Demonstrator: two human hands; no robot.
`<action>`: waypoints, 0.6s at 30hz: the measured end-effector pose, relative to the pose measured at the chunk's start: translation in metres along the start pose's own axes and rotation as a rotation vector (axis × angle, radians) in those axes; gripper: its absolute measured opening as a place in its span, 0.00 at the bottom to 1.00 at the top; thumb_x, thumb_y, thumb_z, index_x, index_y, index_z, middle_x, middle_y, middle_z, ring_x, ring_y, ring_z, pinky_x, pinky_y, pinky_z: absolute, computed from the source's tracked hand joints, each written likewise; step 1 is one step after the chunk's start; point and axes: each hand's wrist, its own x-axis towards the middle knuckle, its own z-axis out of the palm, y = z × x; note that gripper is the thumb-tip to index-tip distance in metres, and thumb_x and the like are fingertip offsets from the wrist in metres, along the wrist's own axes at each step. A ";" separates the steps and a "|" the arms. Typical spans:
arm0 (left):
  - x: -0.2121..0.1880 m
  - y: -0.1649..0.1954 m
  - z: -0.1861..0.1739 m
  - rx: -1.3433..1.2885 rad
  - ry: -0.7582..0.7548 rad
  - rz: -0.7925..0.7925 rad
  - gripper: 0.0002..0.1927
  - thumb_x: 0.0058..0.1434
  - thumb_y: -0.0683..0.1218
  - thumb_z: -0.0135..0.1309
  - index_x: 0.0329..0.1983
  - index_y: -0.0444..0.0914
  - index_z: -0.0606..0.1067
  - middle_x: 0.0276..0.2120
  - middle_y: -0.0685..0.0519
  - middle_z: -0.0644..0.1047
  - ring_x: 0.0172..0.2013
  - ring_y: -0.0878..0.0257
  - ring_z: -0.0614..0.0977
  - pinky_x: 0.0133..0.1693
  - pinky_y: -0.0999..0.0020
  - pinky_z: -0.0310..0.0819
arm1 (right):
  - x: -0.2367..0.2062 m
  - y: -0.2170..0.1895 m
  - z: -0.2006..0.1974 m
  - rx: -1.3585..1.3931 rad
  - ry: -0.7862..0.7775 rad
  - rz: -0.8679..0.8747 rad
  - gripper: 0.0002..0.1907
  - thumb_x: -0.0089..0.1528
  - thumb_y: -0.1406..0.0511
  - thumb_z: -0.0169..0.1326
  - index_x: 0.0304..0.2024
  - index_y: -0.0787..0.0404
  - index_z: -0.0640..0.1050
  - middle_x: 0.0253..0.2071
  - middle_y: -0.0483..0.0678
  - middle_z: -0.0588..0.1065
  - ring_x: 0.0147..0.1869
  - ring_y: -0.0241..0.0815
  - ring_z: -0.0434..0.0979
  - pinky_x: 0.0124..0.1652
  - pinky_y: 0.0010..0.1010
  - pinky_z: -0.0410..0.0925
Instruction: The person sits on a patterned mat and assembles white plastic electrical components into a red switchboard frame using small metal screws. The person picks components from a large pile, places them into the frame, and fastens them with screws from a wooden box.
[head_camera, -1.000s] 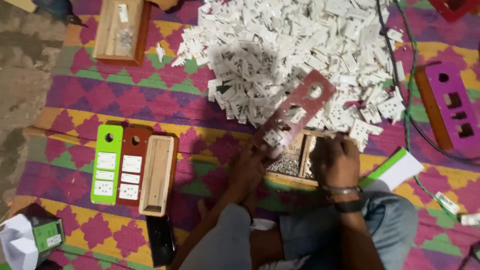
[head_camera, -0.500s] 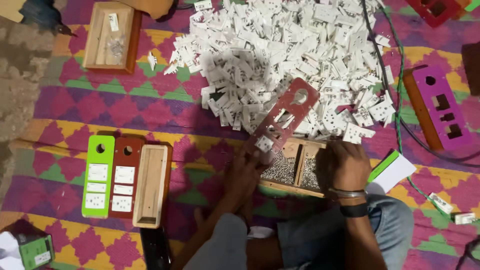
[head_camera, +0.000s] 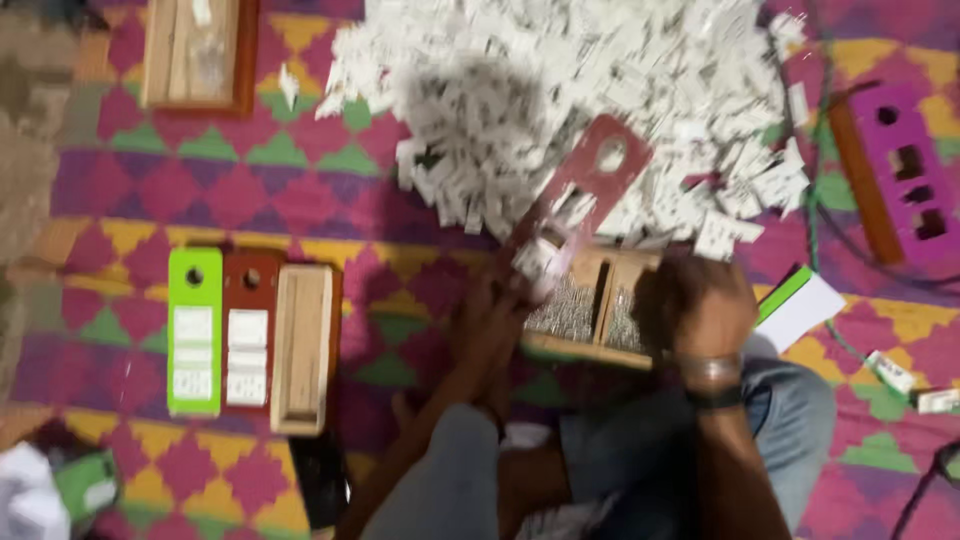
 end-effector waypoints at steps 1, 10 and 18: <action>0.001 0.000 0.001 -0.131 -0.013 0.012 0.17 0.63 0.45 0.54 0.55 0.38 0.69 0.45 0.51 0.77 0.41 0.60 0.80 0.38 0.63 0.79 | 0.002 -0.001 -0.001 -0.008 0.052 -0.023 0.15 0.53 0.63 0.63 0.44 0.54 0.84 0.42 0.52 0.80 0.47 0.58 0.76 0.48 0.48 0.69; 0.001 0.006 -0.001 0.336 0.040 0.032 0.15 0.72 0.47 0.53 0.57 0.34 0.72 0.51 0.45 0.77 0.45 0.55 0.80 0.41 0.62 0.78 | 0.004 0.008 0.018 0.005 0.077 0.012 0.18 0.56 0.63 0.61 0.50 0.53 0.84 0.44 0.52 0.80 0.49 0.56 0.78 0.47 0.45 0.72; 0.006 -0.002 -0.005 -0.295 -0.193 0.108 0.24 0.70 0.40 0.51 0.68 0.33 0.64 0.56 0.44 0.73 0.52 0.52 0.79 0.51 0.54 0.82 | 0.015 0.018 0.034 0.099 0.037 0.047 0.10 0.60 0.66 0.61 0.44 0.55 0.84 0.45 0.51 0.81 0.50 0.55 0.79 0.49 0.44 0.71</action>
